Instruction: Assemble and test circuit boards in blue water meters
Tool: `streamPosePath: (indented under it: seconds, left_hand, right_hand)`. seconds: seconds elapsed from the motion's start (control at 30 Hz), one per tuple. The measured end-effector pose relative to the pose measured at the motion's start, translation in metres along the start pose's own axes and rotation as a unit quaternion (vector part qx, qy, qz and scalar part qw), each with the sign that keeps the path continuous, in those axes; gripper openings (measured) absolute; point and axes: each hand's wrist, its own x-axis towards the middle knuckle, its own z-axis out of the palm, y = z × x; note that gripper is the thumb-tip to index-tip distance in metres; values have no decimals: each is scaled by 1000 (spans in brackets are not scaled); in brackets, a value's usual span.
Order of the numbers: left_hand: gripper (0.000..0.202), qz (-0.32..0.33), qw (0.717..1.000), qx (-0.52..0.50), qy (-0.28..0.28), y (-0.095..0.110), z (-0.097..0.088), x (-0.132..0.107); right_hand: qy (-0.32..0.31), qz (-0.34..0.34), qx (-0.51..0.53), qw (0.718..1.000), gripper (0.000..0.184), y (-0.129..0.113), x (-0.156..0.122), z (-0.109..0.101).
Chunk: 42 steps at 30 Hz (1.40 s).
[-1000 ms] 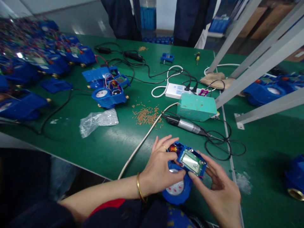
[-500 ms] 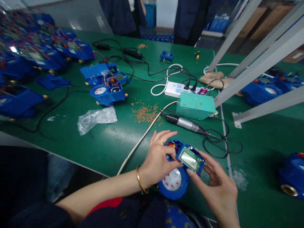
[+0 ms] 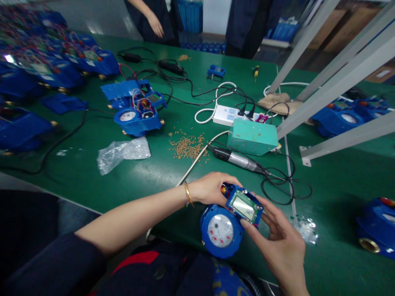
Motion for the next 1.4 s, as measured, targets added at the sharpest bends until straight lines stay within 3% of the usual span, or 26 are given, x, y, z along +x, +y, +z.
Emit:
streamPosePath:
  seconds: [0.2,0.47,0.7,0.87,1.07,1.2,1.3,1.4]
  left_hand:
    - [34,8,993,101,52,10,6,-4]
    - [35,11,994,48,98,1,13,-6]
    - [38,25,998,32,45,0,4,-6]
    - [46,26,999,27,9,-1,-1,-8]
    - [57,19,991,-116,-59,-15,-13,-9]
    - [73,108,965,-206,-121,-21,-28,-14]
    - [76,152,967,-191,-69,-16,-26,-19]
    - [58,166,967,-192,15,-12,-11,-23]
  right_hand:
    - [-3,-15,-12,1000,55,2,0,-1]
    - [-49,-39,-42,997,52,-2,-1,0]
    - [-57,-82,-87,991,48,0,-1,-3]
    - [-71,-76,-92,990,49,4,-3,-5]
    - [-63,-76,-109,989,47,2,-5,-2]
    - [-56,-57,-110,991,49,0,-7,0]
    - [-56,-65,-129,988,50,0,-7,0]
    - [-61,-82,-146,984,51,-2,-6,0]
